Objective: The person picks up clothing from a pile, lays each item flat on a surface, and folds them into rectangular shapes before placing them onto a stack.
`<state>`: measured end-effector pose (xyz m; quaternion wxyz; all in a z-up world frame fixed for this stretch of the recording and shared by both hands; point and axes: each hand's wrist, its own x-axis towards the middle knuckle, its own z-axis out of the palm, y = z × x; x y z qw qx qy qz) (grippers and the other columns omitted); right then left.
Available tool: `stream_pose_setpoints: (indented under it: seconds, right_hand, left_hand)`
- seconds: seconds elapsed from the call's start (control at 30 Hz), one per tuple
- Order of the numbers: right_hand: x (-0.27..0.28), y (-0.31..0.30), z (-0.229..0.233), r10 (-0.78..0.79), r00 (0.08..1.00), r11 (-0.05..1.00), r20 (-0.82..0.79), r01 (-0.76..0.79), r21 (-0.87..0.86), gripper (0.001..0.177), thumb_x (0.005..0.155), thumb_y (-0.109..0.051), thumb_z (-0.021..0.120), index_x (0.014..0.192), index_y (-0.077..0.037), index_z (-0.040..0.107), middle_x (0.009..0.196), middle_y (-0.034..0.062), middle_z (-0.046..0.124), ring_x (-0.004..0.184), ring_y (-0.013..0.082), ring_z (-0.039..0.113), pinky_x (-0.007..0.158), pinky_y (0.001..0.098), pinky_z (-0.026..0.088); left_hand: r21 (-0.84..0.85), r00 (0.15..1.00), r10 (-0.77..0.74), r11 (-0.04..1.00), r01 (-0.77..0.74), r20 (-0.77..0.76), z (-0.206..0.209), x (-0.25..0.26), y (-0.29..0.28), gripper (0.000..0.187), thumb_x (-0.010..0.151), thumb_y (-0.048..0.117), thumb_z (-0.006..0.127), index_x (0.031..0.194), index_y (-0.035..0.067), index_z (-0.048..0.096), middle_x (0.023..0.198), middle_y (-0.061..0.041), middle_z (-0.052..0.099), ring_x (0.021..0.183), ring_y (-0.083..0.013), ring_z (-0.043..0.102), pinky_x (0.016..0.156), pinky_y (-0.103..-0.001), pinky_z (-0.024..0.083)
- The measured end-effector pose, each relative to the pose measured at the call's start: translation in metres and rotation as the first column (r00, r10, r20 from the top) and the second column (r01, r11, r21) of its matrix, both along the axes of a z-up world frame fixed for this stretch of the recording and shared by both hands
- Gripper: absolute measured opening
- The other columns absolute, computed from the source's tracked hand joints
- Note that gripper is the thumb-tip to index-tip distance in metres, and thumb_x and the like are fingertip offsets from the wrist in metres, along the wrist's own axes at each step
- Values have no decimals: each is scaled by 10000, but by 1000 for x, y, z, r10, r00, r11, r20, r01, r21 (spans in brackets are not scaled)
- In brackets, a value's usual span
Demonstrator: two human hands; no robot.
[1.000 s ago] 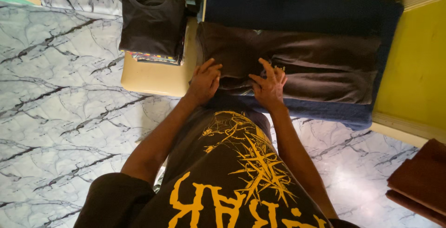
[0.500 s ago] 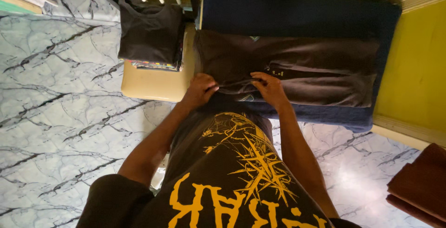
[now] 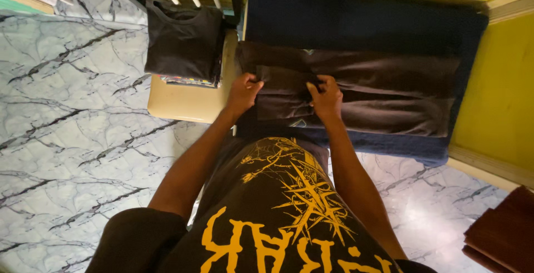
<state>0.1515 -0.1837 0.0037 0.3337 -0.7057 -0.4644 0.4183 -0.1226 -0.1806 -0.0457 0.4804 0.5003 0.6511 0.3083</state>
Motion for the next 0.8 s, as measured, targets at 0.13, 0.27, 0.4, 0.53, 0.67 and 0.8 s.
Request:
stream_pose_setpoints:
  seconds: [0.13, 0.27, 0.4, 0.53, 0.67, 0.8]
  right_hand:
    - [-4, -5, -7, 51, 951, 971, 305, -119, 207, 413, 898, -242, 813, 1214, -59, 622, 983, 149, 712, 750, 280, 703, 654, 385, 565]
    - [-14, -7, 14, 88, 869, 937, 487, -238, 256, 458, 913, -272, 779, 1263, -28, 611, 1122, 211, 693, 991, 396, 690, 834, 461, 554]
    - [-8, 7, 25, 55, 841, 942, 538, -222, 252, 396, 1022, -330, 706, 1311, -75, 613, 1247, 197, 661, 1111, 376, 670, 902, 460, 565]
    - [22, 56, 11, 71, 826, 940, 560, -243, 239, 422, 1074, -300, 651, 1415, -62, 578, 1405, 211, 547, 1199, 417, 607, 910, 509, 528]
    - [43, 81, 3, 175, 842, 958, 510, -266, 110, 358, 1062, -269, 660, 1372, -110, 580, 1398, 143, 471, 1100, 393, 626, 880, 499, 531]
    - [46, 93, 5, 176, 839, 983, 515, -181, -40, 232, 995, -230, 725, 1161, -120, 605, 1347, 103, 481, 1053, 345, 664, 919, 483, 522]
  left_hand:
    - [147, 993, 61, 988, -46, -99, -21, 0, -5, 215, 950, 223, 736, 1033, 30, 690, 838, -134, 744, 735, -216, 727, 663, -390, 564]
    - [112, 951, 159, 985, -133, -266, 18, 13, 4, 229, 988, 210, 677, 1141, 43, 646, 896, -183, 677, 829, -304, 660, 775, -407, 519]
    - [438, 887, 282, 893, -103, -366, 44, 14, 35, 332, 1036, 216, 642, 1311, 45, 570, 1208, -201, 604, 1113, -387, 574, 985, -474, 474]
    - [466, 817, 121, 863, 195, -564, 36, 0, 82, 366, 1098, 211, 610, 1428, 66, 550, 1359, -196, 583, 1211, -423, 529, 1038, -541, 432]
    - [281, 769, 3, 932, 230, -639, 20, -10, 99, 338, 928, 232, 711, 1202, 85, 579, 1192, -187, 604, 1108, -421, 533, 885, -566, 422]
    - [225, 781, -90, 932, 285, -618, 12, -23, 102, 231, 939, 184, 718, 1094, 107, 564, 1131, -134, 617, 1077, -391, 551, 877, -560, 418]
